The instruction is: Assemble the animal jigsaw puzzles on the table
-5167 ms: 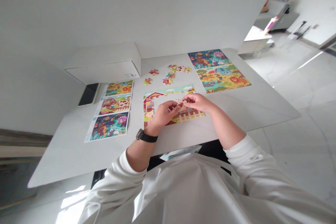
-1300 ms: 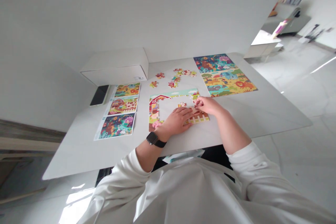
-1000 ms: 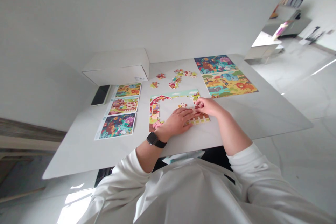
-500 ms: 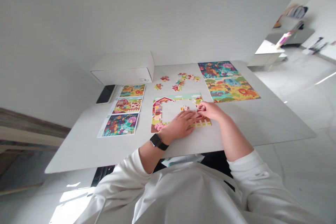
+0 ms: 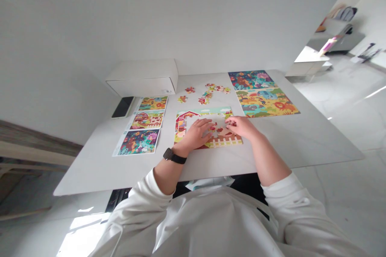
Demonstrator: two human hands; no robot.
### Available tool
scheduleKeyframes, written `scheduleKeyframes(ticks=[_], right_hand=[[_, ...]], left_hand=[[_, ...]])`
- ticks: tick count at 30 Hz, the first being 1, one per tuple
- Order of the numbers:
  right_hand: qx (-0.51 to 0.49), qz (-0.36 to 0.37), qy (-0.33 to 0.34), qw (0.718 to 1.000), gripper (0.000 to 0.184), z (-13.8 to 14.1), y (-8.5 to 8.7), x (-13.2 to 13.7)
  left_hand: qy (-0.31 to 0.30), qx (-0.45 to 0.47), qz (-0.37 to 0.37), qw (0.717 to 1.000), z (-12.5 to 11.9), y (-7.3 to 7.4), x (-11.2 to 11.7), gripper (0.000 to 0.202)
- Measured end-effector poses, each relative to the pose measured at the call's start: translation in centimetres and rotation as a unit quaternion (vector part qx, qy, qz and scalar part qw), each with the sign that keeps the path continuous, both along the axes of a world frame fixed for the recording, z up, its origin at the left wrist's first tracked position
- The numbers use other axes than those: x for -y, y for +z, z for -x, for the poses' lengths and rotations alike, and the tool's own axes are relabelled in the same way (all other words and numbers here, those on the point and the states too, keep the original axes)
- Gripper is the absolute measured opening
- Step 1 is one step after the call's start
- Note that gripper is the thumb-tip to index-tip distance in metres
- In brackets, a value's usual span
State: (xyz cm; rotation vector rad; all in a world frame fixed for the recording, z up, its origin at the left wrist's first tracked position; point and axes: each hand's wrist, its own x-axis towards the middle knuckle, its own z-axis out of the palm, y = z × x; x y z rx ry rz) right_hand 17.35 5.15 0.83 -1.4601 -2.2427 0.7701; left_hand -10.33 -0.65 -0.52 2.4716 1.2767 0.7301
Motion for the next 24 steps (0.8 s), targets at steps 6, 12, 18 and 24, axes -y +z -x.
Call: scheduleKeyframes(ticks=[6, 12, 18, 24], right_hand=[[0.016, -0.013, 0.073, 0.997, 0.024, 0.79, -0.42, 0.14], [0.036, 0.011, 0.061, 0.997, 0.022, 0.92, -0.22, 0.27], [0.041, 0.019, 0.055, 0.997, 0.021, 1.01, 0.22, 0.48], [0.027, 0.022, 0.066, 0.997, 0.021, 0.83, -0.31, 0.32]], left_hand=[[0.017, -0.061, 0.034, 0.997, 0.04, -0.40, 0.04, 0.040], [0.036, -0.066, 0.032, 0.997, 0.18, -0.36, 0.03, 0.041], [0.027, -0.041, 0.010, 0.999, -0.17, -0.16, 0.20, 0.043], [0.016, -0.026, 0.016, 0.999, 0.01, -0.38, 0.35, 0.042]])
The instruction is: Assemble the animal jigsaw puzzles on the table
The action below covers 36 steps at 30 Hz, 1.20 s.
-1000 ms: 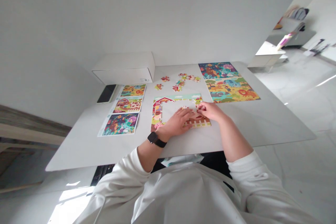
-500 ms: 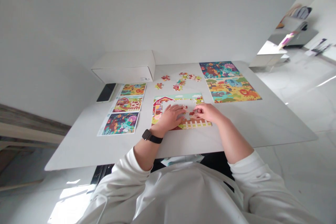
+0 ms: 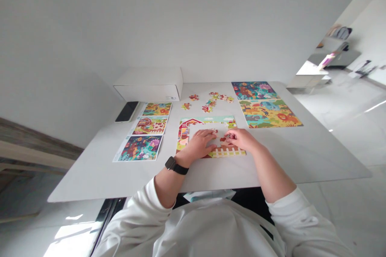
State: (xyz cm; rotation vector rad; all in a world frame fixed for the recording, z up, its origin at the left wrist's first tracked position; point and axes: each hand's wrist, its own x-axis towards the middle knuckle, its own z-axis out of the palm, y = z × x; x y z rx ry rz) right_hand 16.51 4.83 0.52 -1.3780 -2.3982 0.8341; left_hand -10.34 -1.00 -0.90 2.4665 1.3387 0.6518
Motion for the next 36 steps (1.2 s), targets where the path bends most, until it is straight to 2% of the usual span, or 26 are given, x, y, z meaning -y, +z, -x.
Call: scheduleKeyframes(ticks=[3, 6, 11, 15, 19, 23, 30, 36], right_hand=[[-0.018, -0.006, -0.010, 1.000, 0.020, -0.1, -0.3, 0.0], [-0.041, -0.037, -0.039, 0.998, 0.019, -0.1, 0.2, 0.1], [-0.033, -0.051, -0.032, 0.998, 0.020, 0.0, 2.6, -0.7], [0.009, -0.077, -0.020, 0.997, 0.019, 0.1, 4.7, -3.6], [0.048, -0.086, -0.046, 0.994, 0.018, 0.1, 5.6, -8.0], [0.071, -0.061, -0.089, 0.992, 0.016, 0.3, 5.0, -12.6], [0.123, -0.065, -0.171, 0.975, 0.015, 1.1, 3.1, -18.4], [0.124, -0.102, -0.216, 0.963, 0.035, 1.6, 1.9, -21.5]], left_hand=[[-0.003, -0.009, 0.014, 1.000, 0.1, -0.1, 0.2, 0.044], [0.011, -0.002, 0.012, 1.000, 0.2, 0.4, 0.3, 0.047], [0.064, 0.146, -0.027, 0.987, 1.2, 2.0, 0.0, 0.030], [0.135, 0.265, 0.037, 0.954, 1.9, 2.9, -0.5, 0.029], [0.155, 0.338, 0.114, 0.921, 2.1, 3.2, -0.8, 0.041], [0.172, 0.383, 0.141, 0.896, 2.0, 3.1, -0.9, 0.047], [0.164, 0.377, 0.164, 0.896, 1.7, 2.6, -1.0, 0.049], [0.163, 0.371, 0.166, 0.899, 1.1, 2.8, -0.9, 0.048]])
